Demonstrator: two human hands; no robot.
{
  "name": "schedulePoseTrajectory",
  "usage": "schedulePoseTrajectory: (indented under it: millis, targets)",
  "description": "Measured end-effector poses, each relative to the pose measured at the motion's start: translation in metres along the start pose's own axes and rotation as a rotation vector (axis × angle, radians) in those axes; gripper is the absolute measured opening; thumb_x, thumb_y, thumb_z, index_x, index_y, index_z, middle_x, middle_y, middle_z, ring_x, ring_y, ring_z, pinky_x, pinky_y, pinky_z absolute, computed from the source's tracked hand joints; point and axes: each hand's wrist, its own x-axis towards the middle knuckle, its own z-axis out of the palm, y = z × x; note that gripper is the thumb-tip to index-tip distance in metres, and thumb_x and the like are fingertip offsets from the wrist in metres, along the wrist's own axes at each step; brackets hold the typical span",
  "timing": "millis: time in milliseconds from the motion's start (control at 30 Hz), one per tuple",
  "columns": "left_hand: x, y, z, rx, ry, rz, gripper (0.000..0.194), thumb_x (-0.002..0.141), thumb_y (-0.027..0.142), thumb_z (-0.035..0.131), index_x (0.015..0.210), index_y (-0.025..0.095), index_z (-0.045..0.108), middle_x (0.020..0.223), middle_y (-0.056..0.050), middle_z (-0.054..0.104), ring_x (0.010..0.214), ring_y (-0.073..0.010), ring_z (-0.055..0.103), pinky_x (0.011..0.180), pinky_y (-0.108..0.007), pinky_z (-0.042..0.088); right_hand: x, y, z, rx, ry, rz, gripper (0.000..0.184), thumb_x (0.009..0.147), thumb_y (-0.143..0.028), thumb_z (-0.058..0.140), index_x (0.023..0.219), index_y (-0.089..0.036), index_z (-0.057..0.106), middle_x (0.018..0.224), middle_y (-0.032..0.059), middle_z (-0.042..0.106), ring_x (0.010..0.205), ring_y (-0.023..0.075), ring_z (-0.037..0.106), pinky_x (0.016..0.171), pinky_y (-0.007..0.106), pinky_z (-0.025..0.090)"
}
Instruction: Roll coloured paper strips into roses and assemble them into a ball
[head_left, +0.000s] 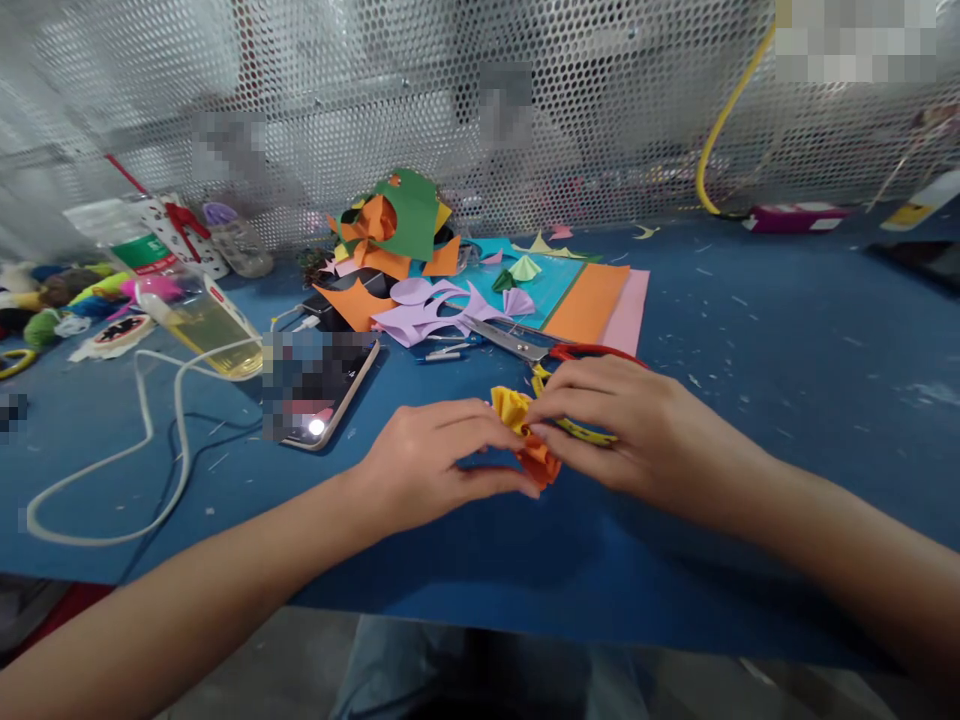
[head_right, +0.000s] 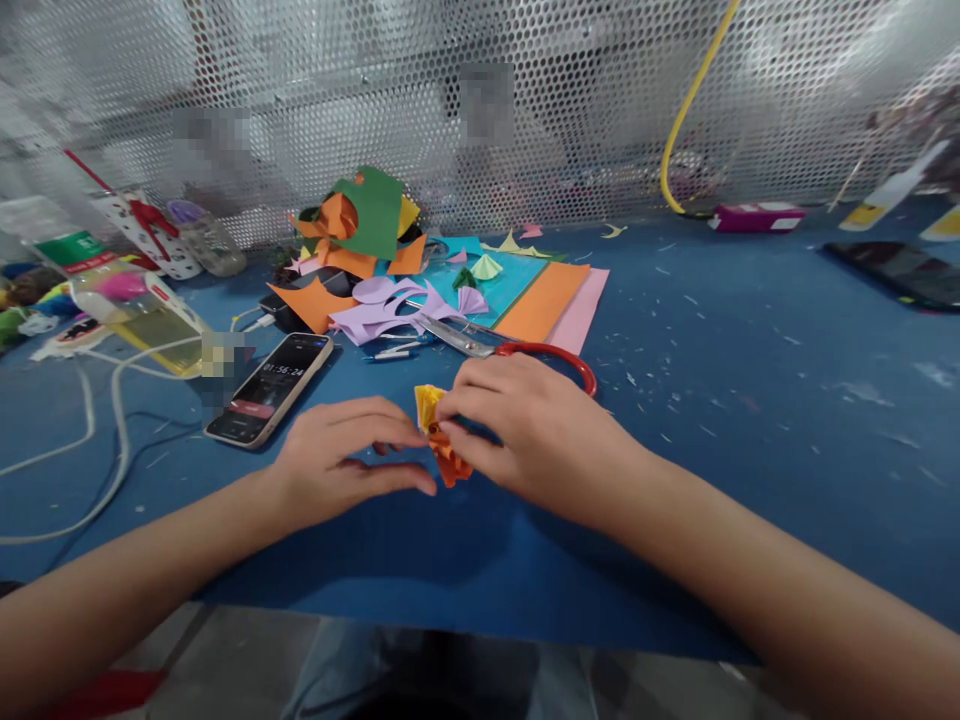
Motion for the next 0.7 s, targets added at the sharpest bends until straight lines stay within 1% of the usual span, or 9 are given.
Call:
schedulePoseTrajectory:
  millis: [100,167,200,267,333,467,567,633,700]
  targets:
    - [0.0,-0.004,-0.002,-0.018,0.042,-0.05,0.018,0.074,0.028,0.073,0.081,0.014,0.065,0.074,-0.003,0.068,0.064,-0.0093,0.062,0.056,-0.016,0.051,0.001,-0.001,0.003,0.04,-0.093,0.019,0.012,0.085,-0.019,0.055,0.089,-0.018,0.066,0.085,0.0054,0.065,0.077,0.0181,0.062,0.071,0.032,0.048]
    - [0.002,-0.008,-0.006,-0.004,0.094,-0.136,0.013,0.079,0.026,0.068,0.082,0.014,0.065,0.072,-0.003,0.066,0.064,-0.0091,0.06,0.053,-0.015,0.049,0.001,-0.001,0.003,0.1,-0.14,0.026,0.014,0.085,-0.018,0.054,0.092,-0.018,0.066,0.089,0.0058,0.066,0.079,0.0175,0.063,0.073,0.031,0.049]
    - [0.002,-0.01,-0.009,0.009,0.108,-0.19,0.011,0.081,0.025,0.065,0.083,0.014,0.064,0.074,-0.003,0.065,0.066,-0.0093,0.06,0.053,-0.015,0.049,0.001,-0.001,0.002,0.132,-0.149,0.028,0.015,0.086,-0.017,0.053,0.094,-0.018,0.066,0.092,0.0059,0.066,0.081,0.0169,0.063,0.074,0.03,0.049]
    - [0.003,-0.015,-0.013,0.02,0.092,-0.283,0.011,0.084,0.023,0.06,0.089,0.014,0.064,0.083,-0.005,0.065,0.073,-0.0104,0.061,0.055,-0.016,0.05,0.001,-0.001,0.0,0.187,-0.138,0.033,0.018,0.086,-0.016,0.052,0.097,-0.019,0.065,0.096,0.0056,0.066,0.085,0.0159,0.064,0.077,0.029,0.049]
    - [0.003,-0.018,-0.016,0.009,0.035,-0.329,0.014,0.085,0.022,0.057,0.094,0.015,0.064,0.095,-0.007,0.064,0.082,-0.0117,0.061,0.058,-0.016,0.051,0.001,0.0,-0.002,0.221,-0.108,0.052,0.02,0.086,-0.015,0.05,0.099,-0.021,0.064,0.099,0.0049,0.066,0.089,0.0153,0.064,0.078,0.027,0.05]
    - [0.004,-0.021,-0.02,-0.029,-0.099,-0.345,0.016,0.086,0.019,0.053,0.099,0.017,0.063,0.109,-0.008,0.059,0.097,-0.0144,0.059,0.067,-0.02,0.053,0.0,0.002,-0.007,0.204,-0.097,0.111,0.02,0.086,-0.014,0.048,0.096,-0.02,0.064,0.096,0.0043,0.068,0.088,0.0154,0.064,0.077,0.026,0.049]
    - [0.005,-0.022,-0.025,-0.041,-0.226,-0.32,0.018,0.088,0.018,0.05,0.101,0.018,0.062,0.113,-0.008,0.059,0.104,-0.016,0.057,0.079,-0.025,0.052,-0.001,0.004,-0.008,0.181,-0.168,0.164,0.019,0.085,-0.015,0.048,0.094,-0.02,0.064,0.097,0.0036,0.069,0.089,0.0161,0.065,0.078,0.027,0.049]
    - [0.007,-0.023,-0.03,-0.038,-0.296,-0.301,0.019,0.089,0.017,0.047,0.102,0.018,0.062,0.114,-0.007,0.06,0.107,-0.0167,0.056,0.089,-0.029,0.048,-0.001,0.004,-0.008,0.184,-0.228,0.19,0.019,0.085,-0.017,0.047,0.094,-0.021,0.064,0.099,0.0028,0.07,0.09,0.0166,0.065,0.078,0.028,0.049]
    - [0.009,-0.025,-0.036,-0.047,-0.351,-0.319,0.02,0.091,0.02,0.046,0.104,0.018,0.061,0.113,-0.006,0.061,0.107,-0.0167,0.056,0.092,-0.031,0.046,-0.001,0.002,-0.007,0.196,-0.28,0.226,0.02,0.085,-0.019,0.047,0.095,-0.021,0.064,0.098,0.0024,0.07,0.088,0.0171,0.065,0.076,0.029,0.049]
